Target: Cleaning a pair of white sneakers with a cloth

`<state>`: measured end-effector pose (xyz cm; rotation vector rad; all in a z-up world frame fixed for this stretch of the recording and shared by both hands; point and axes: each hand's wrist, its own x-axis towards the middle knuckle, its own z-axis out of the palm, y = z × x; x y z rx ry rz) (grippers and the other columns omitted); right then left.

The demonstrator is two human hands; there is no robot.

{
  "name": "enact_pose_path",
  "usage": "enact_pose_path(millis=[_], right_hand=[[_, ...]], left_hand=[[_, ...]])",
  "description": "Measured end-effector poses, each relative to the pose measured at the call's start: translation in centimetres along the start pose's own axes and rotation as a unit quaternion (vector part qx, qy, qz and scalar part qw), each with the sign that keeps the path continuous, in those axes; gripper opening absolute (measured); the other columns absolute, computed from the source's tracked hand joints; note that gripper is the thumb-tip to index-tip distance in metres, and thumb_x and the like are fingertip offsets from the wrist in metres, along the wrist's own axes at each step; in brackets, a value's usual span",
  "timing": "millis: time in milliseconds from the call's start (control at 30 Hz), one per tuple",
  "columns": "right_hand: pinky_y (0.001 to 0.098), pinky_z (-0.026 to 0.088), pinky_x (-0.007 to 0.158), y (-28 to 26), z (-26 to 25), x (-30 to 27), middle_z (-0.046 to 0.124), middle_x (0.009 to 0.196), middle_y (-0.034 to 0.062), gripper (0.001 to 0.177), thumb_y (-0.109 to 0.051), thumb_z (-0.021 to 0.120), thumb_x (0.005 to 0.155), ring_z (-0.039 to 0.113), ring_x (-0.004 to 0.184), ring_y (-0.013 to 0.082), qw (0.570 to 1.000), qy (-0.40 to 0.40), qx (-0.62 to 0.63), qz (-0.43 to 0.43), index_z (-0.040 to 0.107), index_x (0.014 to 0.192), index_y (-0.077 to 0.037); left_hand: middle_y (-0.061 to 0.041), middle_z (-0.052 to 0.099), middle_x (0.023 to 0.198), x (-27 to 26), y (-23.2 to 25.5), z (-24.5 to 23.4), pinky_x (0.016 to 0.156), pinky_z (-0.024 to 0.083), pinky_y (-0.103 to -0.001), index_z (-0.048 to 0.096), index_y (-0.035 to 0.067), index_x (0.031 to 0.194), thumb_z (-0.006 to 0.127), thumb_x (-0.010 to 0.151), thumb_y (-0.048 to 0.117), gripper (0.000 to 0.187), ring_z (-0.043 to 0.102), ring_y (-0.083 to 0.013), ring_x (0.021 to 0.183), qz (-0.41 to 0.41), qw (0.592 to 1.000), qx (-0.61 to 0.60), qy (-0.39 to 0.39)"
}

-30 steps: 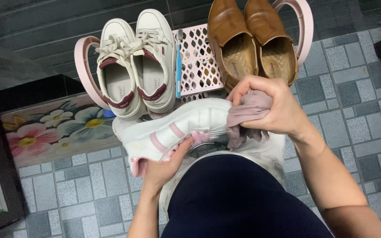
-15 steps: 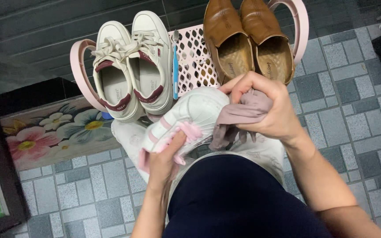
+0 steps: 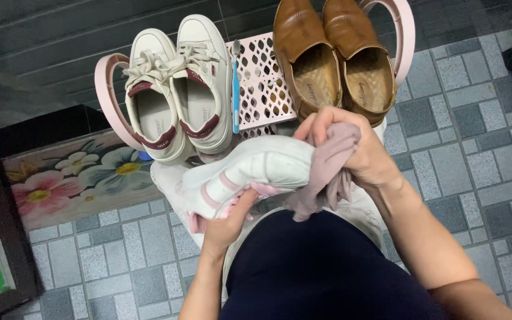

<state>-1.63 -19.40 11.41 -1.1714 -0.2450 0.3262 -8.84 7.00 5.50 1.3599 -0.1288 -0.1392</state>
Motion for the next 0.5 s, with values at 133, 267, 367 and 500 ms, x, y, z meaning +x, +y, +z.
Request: enact_pose_path(millis=[133, 267, 367, 500], right_hand=[[0.0318, 0.056, 0.093, -0.4, 0.2, 0.2, 0.068, 0.117, 0.0221, 0.021, -0.009, 0.077, 0.086, 0.068, 0.101, 0.0200, 1.000, 0.003, 0.003, 0.017, 0.060, 0.097, -0.002], [0.0332, 0.058, 0.096, -1.3, 0.6, 0.4, 0.069, 0.119, 0.0196, 0.026, -0.008, 0.074, 0.081, 0.070, 0.105, 0.0220, 0.998, -0.028, 0.036, 0.030, 0.063, 0.104, -0.002], [0.0338, 0.058, 0.096, -1.2, 0.1, 0.5, 0.070, 0.117, 0.0194, 0.034, -0.005, 0.073, 0.078, 0.070, 0.104, 0.0233, 0.998, -0.027, 0.031, 0.054, 0.066, 0.111, 0.000], [0.0336, 0.057, 0.096, -0.8, -0.2, 0.8, 0.071, 0.116, 0.0203, 0.025, -0.002, 0.071, 0.082, 0.071, 0.104, 0.0232, 0.998, -0.031, 0.020, 0.048, 0.067, 0.106, 0.005]], left_hand=[[-0.008, 0.076, 0.112, -0.4, -0.6, -0.7, 0.089, 0.058, -0.027, 0.071, -0.001, 0.124, 0.068, 0.102, 0.007, 0.024, 0.072, -0.0139, 0.102, 0.079, 0.989, 0.124, 0.014], [-0.007, 0.076, 0.104, -0.3, -1.0, -0.8, 0.070, 0.052, -0.023, 0.071, -0.001, 0.122, 0.066, 0.097, 0.006, 0.026, 0.069, -0.0108, 0.087, -0.052, 0.997, -0.029, 0.048], [-0.007, 0.075, 0.103, -0.3, -1.1, -0.8, 0.069, 0.052, -0.024, 0.070, 0.000, 0.123, 0.067, 0.097, 0.005, 0.027, 0.067, -0.0111, 0.085, -0.054, 0.997, -0.024, 0.057], [-0.008, 0.076, 0.113, 0.6, 0.8, -0.7, 0.094, 0.058, -0.030, 0.071, 0.000, 0.122, 0.066, 0.100, 0.004, 0.023, 0.072, -0.0167, 0.105, 0.071, 0.988, 0.134, 0.011]])
